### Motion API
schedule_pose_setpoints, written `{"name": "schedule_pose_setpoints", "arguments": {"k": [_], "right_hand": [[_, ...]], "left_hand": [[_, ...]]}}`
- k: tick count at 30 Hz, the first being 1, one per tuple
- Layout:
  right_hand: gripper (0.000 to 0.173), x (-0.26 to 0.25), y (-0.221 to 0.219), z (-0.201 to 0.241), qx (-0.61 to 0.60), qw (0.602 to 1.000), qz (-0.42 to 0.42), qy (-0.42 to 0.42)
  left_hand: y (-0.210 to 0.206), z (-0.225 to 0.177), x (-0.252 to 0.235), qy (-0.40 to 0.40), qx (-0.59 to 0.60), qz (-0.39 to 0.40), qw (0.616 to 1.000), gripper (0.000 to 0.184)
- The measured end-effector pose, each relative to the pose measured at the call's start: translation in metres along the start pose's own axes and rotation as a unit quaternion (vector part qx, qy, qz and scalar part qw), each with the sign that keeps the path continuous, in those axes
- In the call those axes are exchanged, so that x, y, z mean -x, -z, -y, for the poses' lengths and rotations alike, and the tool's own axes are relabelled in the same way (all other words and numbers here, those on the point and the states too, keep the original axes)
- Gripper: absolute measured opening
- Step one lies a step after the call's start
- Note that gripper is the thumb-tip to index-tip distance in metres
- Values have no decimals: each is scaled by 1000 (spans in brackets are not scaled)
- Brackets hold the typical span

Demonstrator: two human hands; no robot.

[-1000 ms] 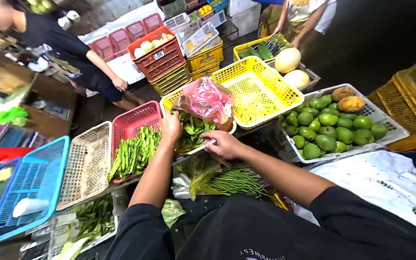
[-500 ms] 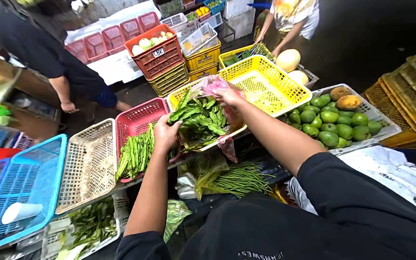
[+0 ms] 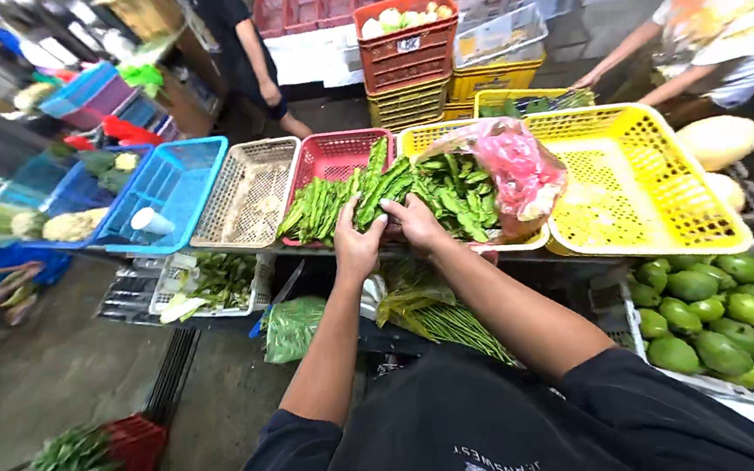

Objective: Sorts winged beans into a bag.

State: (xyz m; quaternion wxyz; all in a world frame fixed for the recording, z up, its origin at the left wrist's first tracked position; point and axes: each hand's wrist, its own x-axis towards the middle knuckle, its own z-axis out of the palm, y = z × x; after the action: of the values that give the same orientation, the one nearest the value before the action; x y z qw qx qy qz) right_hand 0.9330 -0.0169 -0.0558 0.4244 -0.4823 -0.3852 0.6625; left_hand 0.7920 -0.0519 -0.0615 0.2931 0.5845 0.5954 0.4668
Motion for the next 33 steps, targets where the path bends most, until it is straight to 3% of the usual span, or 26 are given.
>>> {"name": "schedule_pose_setpoints", "arguments": {"k": [3, 6, 8, 11, 14, 17, 20, 23, 26, 30, 33], "right_hand": [[59, -20, -36, 6, 43, 999, 21, 8], [56, -55, -68, 6, 114, 992, 38, 31], [61, -80, -78, 2, 199, 979, 2, 43], [64, -92, -77, -16, 298, 952, -57, 42], [62, -87, -74, -19, 349, 931, -86, 63], [61, -76, -74, -20, 395, 907, -117, 82], [50, -72, -71, -24, 440, 881, -128, 115], [44, -67, -71, -27, 458, 874, -130, 100], [44, -58, -71, -25, 459, 871, -136, 113], [45, -47, -72, -18, 456, 867, -142, 142], [47, -42, -74, -20, 466, 863, -131, 143]], "left_hand": [[30, 3, -9, 39, -41, -38, 998, 62], [60, 13, -32, 26, -108, -88, 990, 51], [74, 25, -50, -5, -181, -101, 978, 47], [78, 64, -67, 3, -267, -58, 962, 42], [76, 93, -78, 8, -224, -29, 974, 34], [93, 97, -76, 28, -144, -9, 989, 34], [116, 103, -81, 10, -82, -24, 996, 31], [134, 122, -84, -49, -149, -36, 987, 31], [145, 145, -87, -71, -232, 36, 969, 29], [154, 166, -81, -92, -197, 11, 976, 38], [138, 168, -72, -42, -124, 28, 991, 55]]}}
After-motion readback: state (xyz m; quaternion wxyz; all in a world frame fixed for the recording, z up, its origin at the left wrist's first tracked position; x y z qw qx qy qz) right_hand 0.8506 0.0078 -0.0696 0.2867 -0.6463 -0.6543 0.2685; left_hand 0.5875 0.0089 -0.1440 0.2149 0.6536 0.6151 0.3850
